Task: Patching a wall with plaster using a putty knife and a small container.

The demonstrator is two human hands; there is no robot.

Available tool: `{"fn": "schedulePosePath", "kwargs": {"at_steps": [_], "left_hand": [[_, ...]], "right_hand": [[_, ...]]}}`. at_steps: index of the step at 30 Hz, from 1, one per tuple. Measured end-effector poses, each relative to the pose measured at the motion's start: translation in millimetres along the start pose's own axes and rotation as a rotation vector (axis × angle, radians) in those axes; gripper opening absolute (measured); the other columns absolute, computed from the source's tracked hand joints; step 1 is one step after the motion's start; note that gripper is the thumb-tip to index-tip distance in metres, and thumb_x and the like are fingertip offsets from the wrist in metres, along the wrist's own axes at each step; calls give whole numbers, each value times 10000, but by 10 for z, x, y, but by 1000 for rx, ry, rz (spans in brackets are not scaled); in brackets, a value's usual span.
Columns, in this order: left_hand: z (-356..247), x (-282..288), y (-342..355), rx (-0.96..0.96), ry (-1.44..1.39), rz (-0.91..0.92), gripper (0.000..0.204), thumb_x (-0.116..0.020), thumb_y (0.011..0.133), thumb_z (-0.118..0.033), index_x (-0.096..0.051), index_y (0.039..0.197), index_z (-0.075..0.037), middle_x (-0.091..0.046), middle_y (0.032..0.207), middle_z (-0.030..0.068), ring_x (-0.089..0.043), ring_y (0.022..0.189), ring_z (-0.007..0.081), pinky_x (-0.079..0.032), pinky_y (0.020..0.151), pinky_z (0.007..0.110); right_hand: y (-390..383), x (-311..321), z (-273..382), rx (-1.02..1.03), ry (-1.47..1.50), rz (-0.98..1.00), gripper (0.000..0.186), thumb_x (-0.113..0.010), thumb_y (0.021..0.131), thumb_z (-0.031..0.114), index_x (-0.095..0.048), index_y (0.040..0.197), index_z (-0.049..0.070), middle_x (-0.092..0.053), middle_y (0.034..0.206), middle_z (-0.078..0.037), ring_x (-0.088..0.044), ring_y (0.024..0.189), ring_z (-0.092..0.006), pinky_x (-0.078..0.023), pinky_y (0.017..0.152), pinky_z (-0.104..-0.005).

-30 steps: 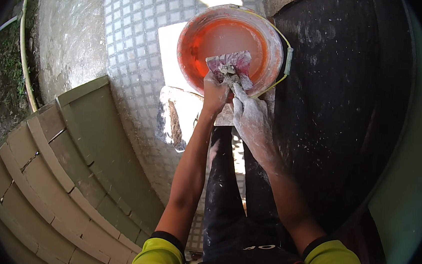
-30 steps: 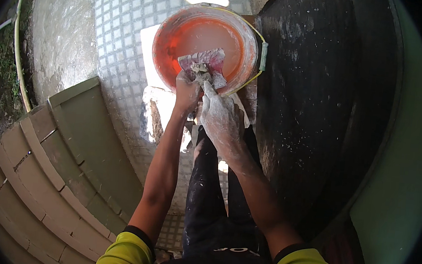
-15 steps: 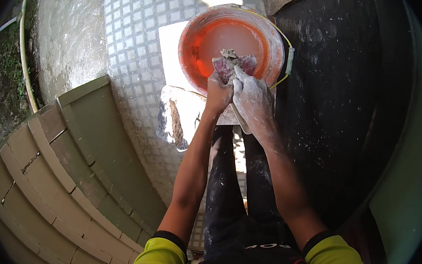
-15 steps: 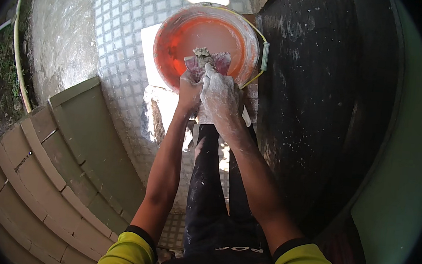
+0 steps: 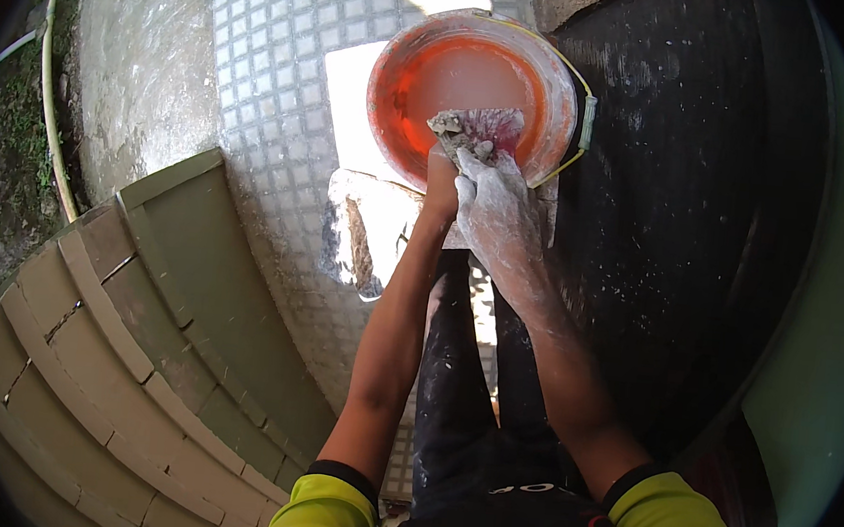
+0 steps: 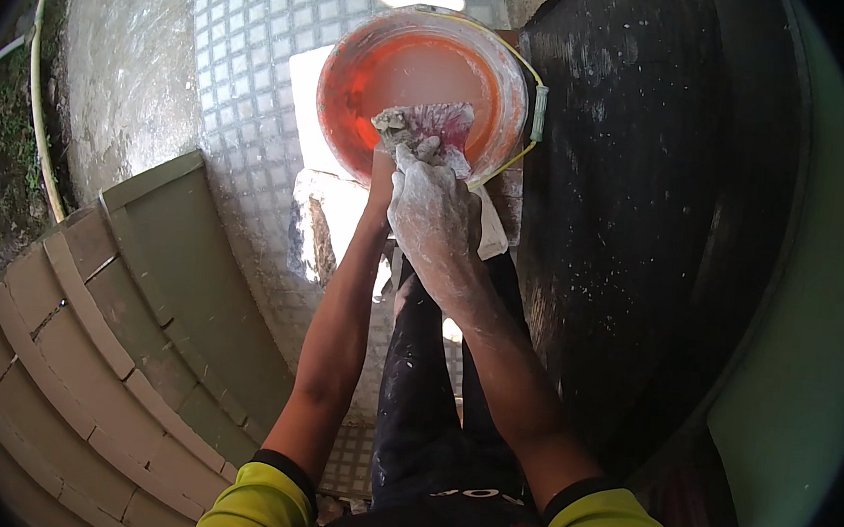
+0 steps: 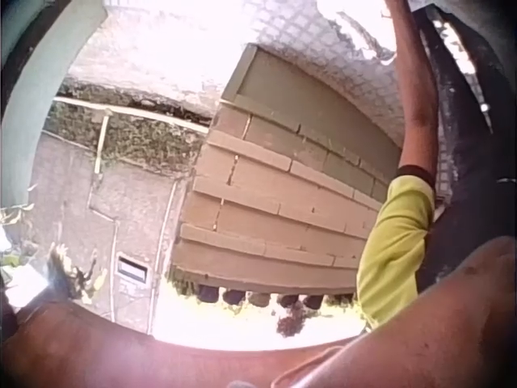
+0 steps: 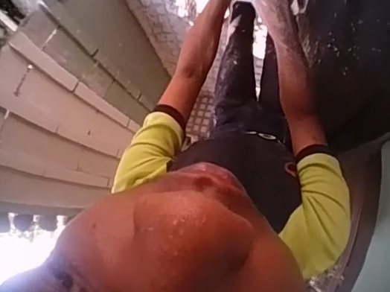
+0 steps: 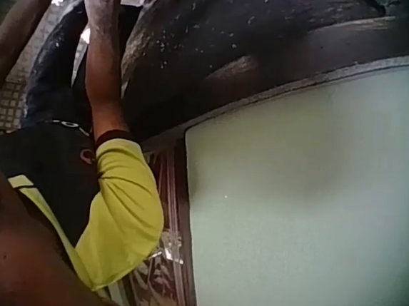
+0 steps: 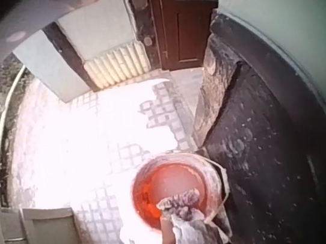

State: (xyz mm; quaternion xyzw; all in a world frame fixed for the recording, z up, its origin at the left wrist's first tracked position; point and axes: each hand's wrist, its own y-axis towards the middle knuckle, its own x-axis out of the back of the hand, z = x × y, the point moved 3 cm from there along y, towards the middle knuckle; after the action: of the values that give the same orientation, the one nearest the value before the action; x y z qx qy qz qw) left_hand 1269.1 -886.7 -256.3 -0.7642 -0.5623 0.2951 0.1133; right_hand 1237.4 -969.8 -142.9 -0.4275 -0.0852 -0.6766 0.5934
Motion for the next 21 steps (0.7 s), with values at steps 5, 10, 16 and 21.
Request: {"fn": "schedulePosePath", "kwargs": {"at_steps": [5,10,16,21], "left_hand": [[-62,-67,3,-119,222,10,204,-653,808,-20,-579,996,3,-635,912,36,-577,823,115,-490,728,289],[-34,-112,16,-46,35,4,241,-679,802,-9,-574,1019,8,-640,934,37,-587,836,125,-494,761,301],[1,-181,78,-178,129,16,188,-603,906,-38,-603,1083,27,-670,1008,73,-613,879,132,-496,787,300],[26,46,67,-299,279,-375,194,-529,953,-58,-564,1097,66,-681,939,149,-633,811,167,-510,739,322]], "right_hand": [[262,76,33,-147,-30,52,341,-535,893,228,-624,1197,103,-645,936,-245,-617,916,-414,-482,819,-504],[123,92,-15,-179,-100,124,291,-535,892,256,-630,1131,120,-656,930,-221,-634,906,-402,-492,794,-517],[537,129,-220,-198,43,-67,399,-568,886,290,-616,1216,70,-623,1142,-232,-595,1061,-382,-455,924,-480],[547,192,-388,-308,-76,63,459,-609,839,257,-587,1245,44,-618,1169,-226,-588,1094,-373,-450,962,-453]]}}
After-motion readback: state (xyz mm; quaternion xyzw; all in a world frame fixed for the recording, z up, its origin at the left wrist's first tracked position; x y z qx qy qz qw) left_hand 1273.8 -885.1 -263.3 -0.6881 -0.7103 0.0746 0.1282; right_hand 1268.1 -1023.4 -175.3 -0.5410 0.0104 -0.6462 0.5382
